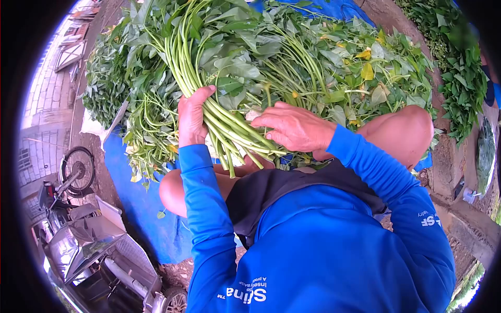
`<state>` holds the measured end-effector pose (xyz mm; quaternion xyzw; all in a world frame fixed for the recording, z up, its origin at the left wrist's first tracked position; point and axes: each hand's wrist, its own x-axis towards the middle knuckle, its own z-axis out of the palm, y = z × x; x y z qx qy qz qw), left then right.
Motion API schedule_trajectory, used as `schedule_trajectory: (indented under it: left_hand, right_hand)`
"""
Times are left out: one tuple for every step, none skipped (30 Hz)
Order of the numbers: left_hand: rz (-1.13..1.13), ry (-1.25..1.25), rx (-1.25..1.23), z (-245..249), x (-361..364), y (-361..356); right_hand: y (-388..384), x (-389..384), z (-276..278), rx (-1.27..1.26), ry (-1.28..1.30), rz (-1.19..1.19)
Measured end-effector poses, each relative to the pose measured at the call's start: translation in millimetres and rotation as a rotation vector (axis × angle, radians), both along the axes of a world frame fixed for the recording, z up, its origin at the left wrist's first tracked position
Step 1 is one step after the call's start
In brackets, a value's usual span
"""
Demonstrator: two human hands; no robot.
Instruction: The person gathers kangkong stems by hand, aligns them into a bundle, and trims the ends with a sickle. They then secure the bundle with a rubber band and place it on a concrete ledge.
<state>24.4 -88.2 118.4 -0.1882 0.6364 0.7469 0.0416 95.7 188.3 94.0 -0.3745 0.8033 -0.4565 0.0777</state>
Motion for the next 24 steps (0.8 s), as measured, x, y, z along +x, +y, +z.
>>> schedule_trajectory:
  left_hand:
    - [0.008, -0.018, 0.018, -2, 1, 4]
    - [0.025, -0.004, 0.045, -2, 3, 7]
    - [0.024, -0.003, 0.054, -18, 0, -2]
    - [0.079, 0.007, 0.051, -25, -3, -1]
    - [0.138, 0.016, 0.042, -32, -5, -1]
    - [0.215, 0.038, 0.023, -40, -8, -4]
    - [0.276, 0.049, 0.013, -42, -12, -9]
    - [0.293, 0.025, 0.006, -44, -13, -15]
    - [0.31, 0.001, 0.002, -38, -13, -19]
    - [0.307, -0.012, 0.014, -36, -11, -25]
    - [0.305, -0.021, 0.028, -36, -10, -31]
    - [0.309, -0.031, 0.029, -40, -10, -36]
    - [0.312, -0.046, 0.054, -39, -9, -33]
    - [0.311, -0.047, 0.086, -40, -9, -29]
    - [0.309, -0.048, 0.116, -42, -9, -24]
    - [0.292, -0.057, 0.149, -44, -10, -16]
    - [0.278, -0.062, 0.18, -44, -11, -7]
    - [0.253, -0.077, 0.217, -42, -10, 3]
    - [0.219, -0.084, 0.233, -41, -7, 10]
    - [0.212, -0.116, 0.227, -40, -3, 17]
    - [0.211, -0.144, 0.224, -42, -1, 22]
    - [0.188, -0.135, 0.217, -46, 2, 23]
    - [0.168, -0.145, 0.222, -50, 6, 24]
    - [0.158, -0.155, 0.211, -47, 10, 27]
  right_hand:
    - [9, 1, 3, 0.089, -0.005, 0.015]
    - [15, 4, -4, 0.113, -0.025, 0.027]
    - [23, 8, -2, 0.156, -0.02, -0.002]
    - [27, 12, 0, 0.194, -0.017, -0.028]
    - [30, 15, 0, 0.226, -0.013, -0.048]
    - [39, 18, 0, 0.255, 0.011, -0.071]
    - [54, 16, -1, 0.279, 0.08, -0.09]
    - [74, 9, -3, 0.305, 0.148, -0.107]
    - [102, -7, 0, 0.473, 0.203, -0.214]
    - [132, -24, 2, 0.642, 0.259, -0.319]
    - [160, -35, 1, 0.89, 0.381, -0.552]
    - [174, -50, -5, 0.978, 0.364, -0.667]
    - [188, -66, -9, 1.071, 0.337, -0.778]
    - [197, -85, -21, 1.005, 0.172, -0.765]
    - [204, -97, -36, 0.933, 0.009, -0.751]
    - [198, -110, -60, 0.864, -0.211, -0.746]
    - [184, -122, -92, 0.786, -0.425, -0.732]
    - [180, -126, -150, 0.846, -0.421, -0.77]
    - [176, -130, -189, 0.907, -0.417, -0.808]
    - [158, -123, -178, 0.828, -0.491, -0.883]
    - [142, -114, -167, 0.747, -0.558, -0.951]
    - [143, -114, -173, 0.694, -0.532, -0.966]
    - [144, -115, -180, 0.642, -0.506, -0.978]
    - [146, -115, -180, 0.592, -0.488, -0.991]
